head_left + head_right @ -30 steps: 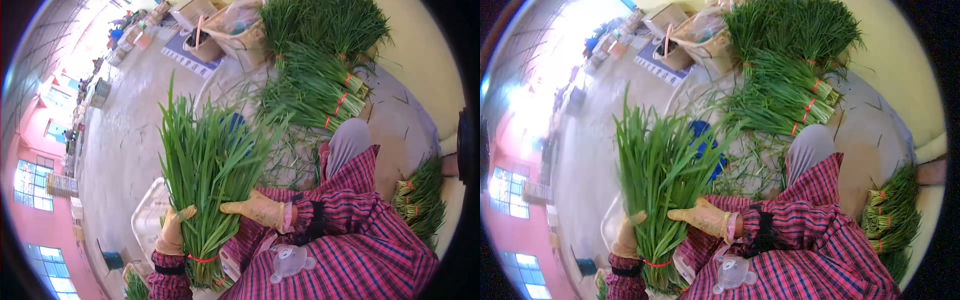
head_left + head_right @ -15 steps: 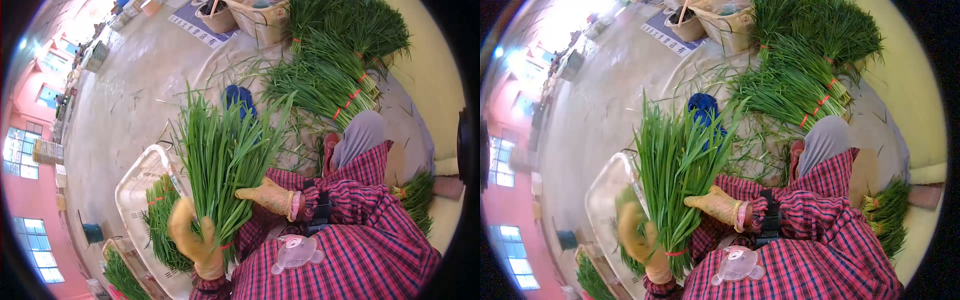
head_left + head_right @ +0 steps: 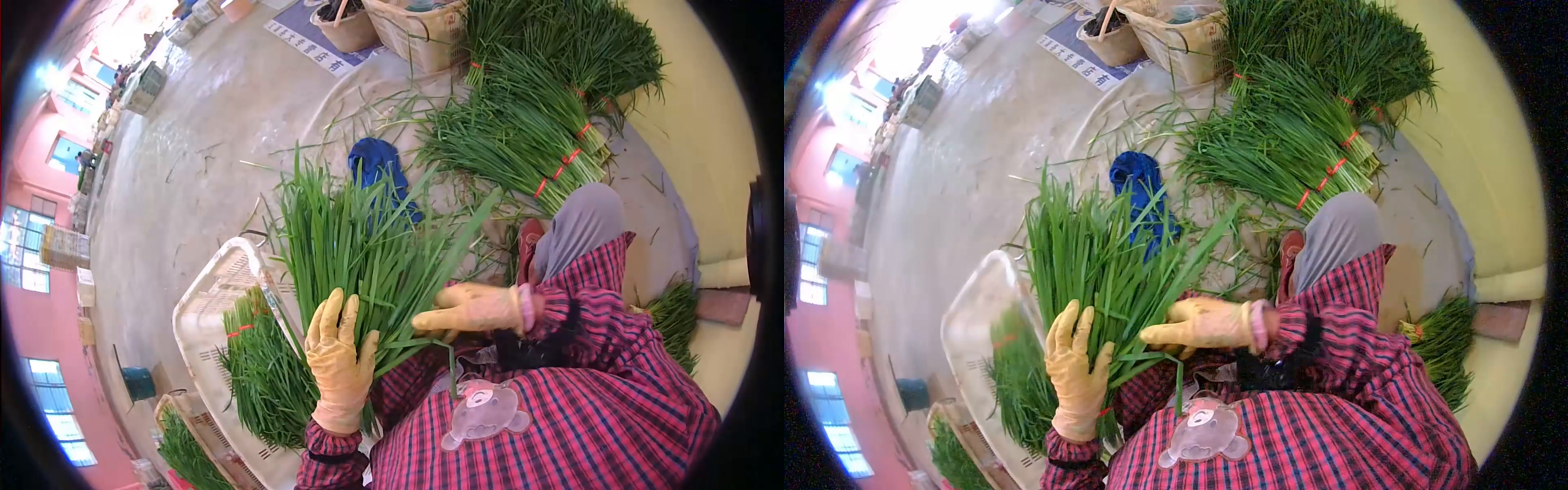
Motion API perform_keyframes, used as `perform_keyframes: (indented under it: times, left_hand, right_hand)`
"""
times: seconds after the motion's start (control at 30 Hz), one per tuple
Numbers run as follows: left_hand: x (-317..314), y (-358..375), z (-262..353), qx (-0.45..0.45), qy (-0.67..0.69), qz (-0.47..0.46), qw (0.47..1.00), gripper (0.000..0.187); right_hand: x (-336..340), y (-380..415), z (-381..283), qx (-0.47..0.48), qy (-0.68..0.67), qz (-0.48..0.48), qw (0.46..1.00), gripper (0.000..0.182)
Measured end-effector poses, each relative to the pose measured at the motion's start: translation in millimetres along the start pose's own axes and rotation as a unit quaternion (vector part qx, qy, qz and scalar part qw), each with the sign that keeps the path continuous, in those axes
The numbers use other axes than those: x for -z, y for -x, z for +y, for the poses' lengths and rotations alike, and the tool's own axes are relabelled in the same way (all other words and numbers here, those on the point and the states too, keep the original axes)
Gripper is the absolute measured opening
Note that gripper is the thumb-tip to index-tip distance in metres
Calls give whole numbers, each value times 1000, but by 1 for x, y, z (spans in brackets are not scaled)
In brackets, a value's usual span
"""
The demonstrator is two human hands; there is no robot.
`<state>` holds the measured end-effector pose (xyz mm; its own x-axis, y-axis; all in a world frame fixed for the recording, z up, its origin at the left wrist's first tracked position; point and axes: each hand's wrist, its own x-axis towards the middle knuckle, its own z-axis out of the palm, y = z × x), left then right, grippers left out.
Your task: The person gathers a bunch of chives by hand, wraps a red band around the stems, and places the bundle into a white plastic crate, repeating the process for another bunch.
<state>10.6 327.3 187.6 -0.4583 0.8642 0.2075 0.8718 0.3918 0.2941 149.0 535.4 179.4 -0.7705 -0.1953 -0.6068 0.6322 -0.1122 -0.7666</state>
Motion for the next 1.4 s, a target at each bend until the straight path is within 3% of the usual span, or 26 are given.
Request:
perform_keyframes:
  times: [0.07,0.13,0.17,0.2,0.23,0.27,0.33,0.37,0.4,0.47,0.5,0.6,0.73,0.87,1.03,1.27,1.4]
  left_hand:
    - [2,0,6,24,-7,-20,999,69]
    - [3,1,5,24,-12,-22,999,71]
    - [3,0,5,23,-18,-21,999,74]
    - [3,0,6,23,-18,-23,999,74]
    - [3,0,7,26,-19,-27,999,76]
    - [3,0,6,29,-20,-30,999,77]
    - [4,1,7,34,-21,-31,999,79]
    - [5,0,7,39,-20,-31,999,81]
    - [6,0,7,40,-21,-32,998,81]
    - [9,-1,7,41,-17,-32,999,85]
    - [10,-1,7,41,-17,-33,998,85]
    - [12,-3,9,44,-27,-45,998,88]
    - [15,-6,11,42,-31,-60,997,85]
    - [16,-7,12,31,-40,-71,996,74]
    - [18,-8,13,32,-37,-69,996,66]
    - [18,-9,14,34,-22,-69,997,63]
    - [17,-7,13,36,-22,-70,997,63]
  right_hand:
    - [14,20,-5,51,47,72,995,51]
    - [25,15,2,266,199,253,909,40]
    - [29,17,2,234,110,274,926,34]
    - [28,23,-14,199,20,291,935,28]
    - [30,21,-15,262,-8,313,913,20]
    - [32,12,-14,262,-10,312,913,20]
    - [36,-7,-16,365,64,342,863,20]
    - [35,-7,-20,329,-24,308,892,22]
    - [36,-9,-27,329,-25,307,893,22]
    - [39,-14,-38,421,-176,345,820,28]
    - [40,-8,-44,425,-195,351,811,31]
    - [37,-18,-39,464,-121,368,797,29]
    - [33,-38,-26,375,-28,281,883,23]
    - [45,-56,-10,260,121,320,903,29]
    - [41,-44,-21,190,-64,285,937,31]
    - [50,-55,-2,214,-91,195,953,35]
    - [55,-51,4,258,-38,118,958,44]
